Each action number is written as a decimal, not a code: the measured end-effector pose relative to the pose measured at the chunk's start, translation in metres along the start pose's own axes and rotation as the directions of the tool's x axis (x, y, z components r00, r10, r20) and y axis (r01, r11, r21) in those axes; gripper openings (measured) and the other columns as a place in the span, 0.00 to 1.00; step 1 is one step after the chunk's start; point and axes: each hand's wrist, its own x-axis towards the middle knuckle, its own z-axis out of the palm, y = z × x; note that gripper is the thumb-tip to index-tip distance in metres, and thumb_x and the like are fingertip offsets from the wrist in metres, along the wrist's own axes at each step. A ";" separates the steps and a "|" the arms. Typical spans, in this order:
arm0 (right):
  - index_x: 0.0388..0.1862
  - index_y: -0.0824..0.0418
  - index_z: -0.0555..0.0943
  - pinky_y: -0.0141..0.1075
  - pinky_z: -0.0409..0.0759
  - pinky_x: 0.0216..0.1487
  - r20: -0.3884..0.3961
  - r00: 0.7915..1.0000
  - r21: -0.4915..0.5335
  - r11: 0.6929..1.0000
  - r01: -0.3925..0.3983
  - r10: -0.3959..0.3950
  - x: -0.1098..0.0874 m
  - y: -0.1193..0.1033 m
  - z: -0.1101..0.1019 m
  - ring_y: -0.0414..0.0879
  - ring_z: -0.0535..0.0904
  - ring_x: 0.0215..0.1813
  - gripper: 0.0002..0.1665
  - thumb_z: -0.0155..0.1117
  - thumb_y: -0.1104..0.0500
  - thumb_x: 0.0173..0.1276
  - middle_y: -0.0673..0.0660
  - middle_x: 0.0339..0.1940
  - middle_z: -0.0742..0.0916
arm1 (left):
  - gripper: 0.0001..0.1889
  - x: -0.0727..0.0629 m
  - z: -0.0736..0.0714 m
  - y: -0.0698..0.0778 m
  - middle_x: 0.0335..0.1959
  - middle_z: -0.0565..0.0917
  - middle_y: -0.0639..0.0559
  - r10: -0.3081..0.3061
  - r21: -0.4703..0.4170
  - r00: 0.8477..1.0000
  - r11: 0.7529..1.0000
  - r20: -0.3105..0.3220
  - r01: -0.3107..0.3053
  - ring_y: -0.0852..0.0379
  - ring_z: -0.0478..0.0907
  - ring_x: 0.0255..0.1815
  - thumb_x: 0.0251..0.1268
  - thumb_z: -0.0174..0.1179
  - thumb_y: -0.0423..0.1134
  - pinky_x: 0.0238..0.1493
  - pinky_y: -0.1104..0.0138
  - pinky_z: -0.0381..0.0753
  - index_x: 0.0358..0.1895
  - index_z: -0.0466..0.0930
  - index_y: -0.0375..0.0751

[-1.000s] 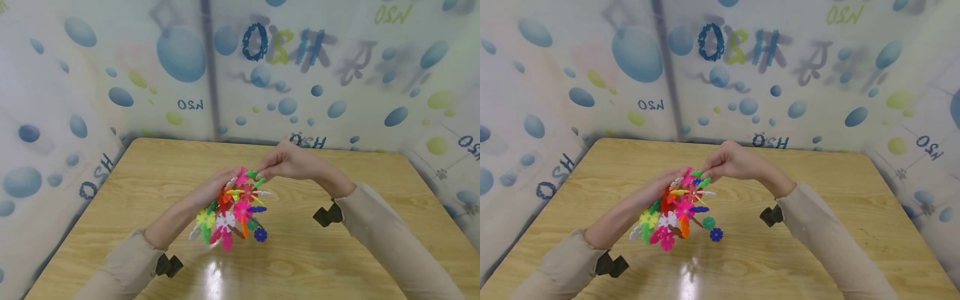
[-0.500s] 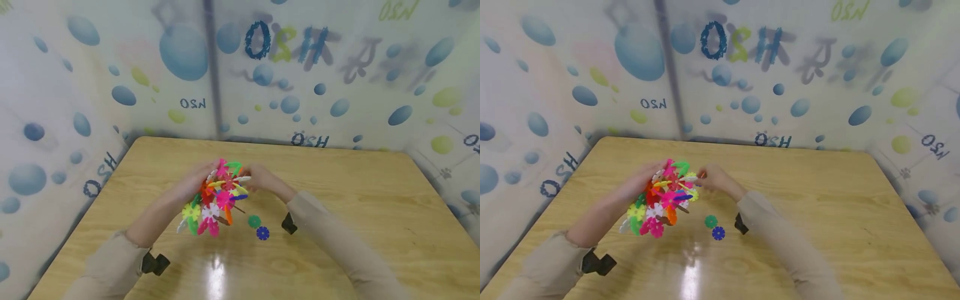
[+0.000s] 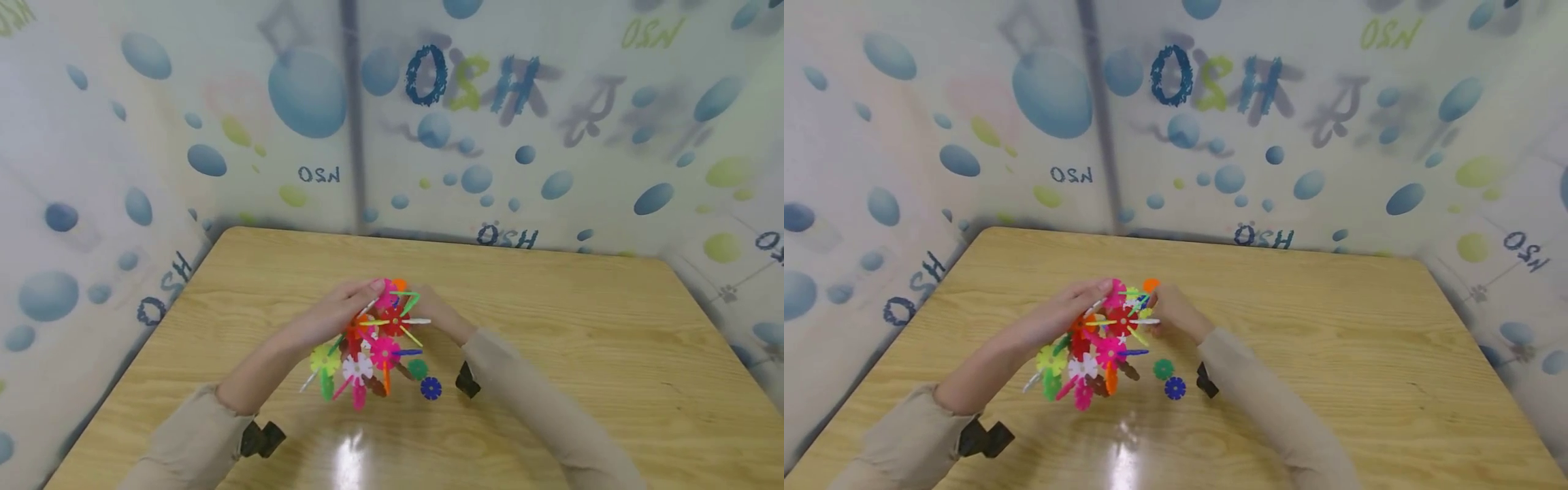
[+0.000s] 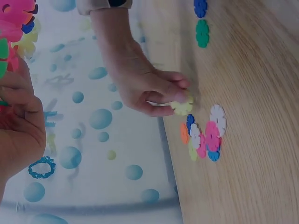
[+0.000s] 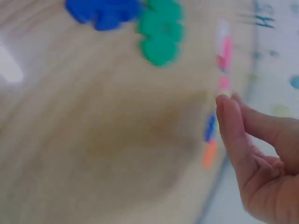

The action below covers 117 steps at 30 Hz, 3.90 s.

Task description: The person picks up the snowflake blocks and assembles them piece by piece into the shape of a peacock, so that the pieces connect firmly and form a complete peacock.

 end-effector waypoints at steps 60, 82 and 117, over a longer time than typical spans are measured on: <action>0.67 0.64 0.58 0.43 0.81 0.45 0.237 0.945 0.471 0.825 -0.314 0.225 -0.118 -0.003 -0.123 0.60 0.71 0.60 0.35 0.57 0.53 0.66 0.69 0.63 0.71 | 0.29 0.121 0.073 -0.036 0.66 0.63 0.36 -0.254 -0.221 0.965 0.939 0.072 0.263 0.38 0.76 0.52 0.73 0.24 0.55 0.47 0.57 0.79 0.68 0.52 0.41; 0.63 0.67 0.65 0.48 0.74 0.58 0.328 0.870 0.259 0.850 -0.458 0.369 -0.096 0.038 -0.097 0.59 0.65 0.65 0.31 0.56 0.52 0.66 0.67 0.66 0.66 | 0.24 0.131 0.101 -0.065 0.62 0.63 0.30 -0.372 -0.440 0.928 0.831 0.016 0.340 0.37 0.64 0.64 0.72 0.39 0.34 0.65 0.54 0.65 0.66 0.50 0.25; 0.50 0.60 0.75 0.35 0.76 0.44 0.287 0.949 -0.064 0.991 -0.118 0.131 -0.075 -0.074 -0.058 0.47 0.76 0.46 0.20 0.60 0.51 0.63 0.57 0.47 0.81 | 0.20 0.070 -0.019 -0.086 0.40 0.79 0.38 -0.225 0.679 0.963 0.685 -0.150 0.266 0.48 0.76 0.41 0.51 0.66 0.40 0.44 0.60 0.77 0.41 0.73 0.28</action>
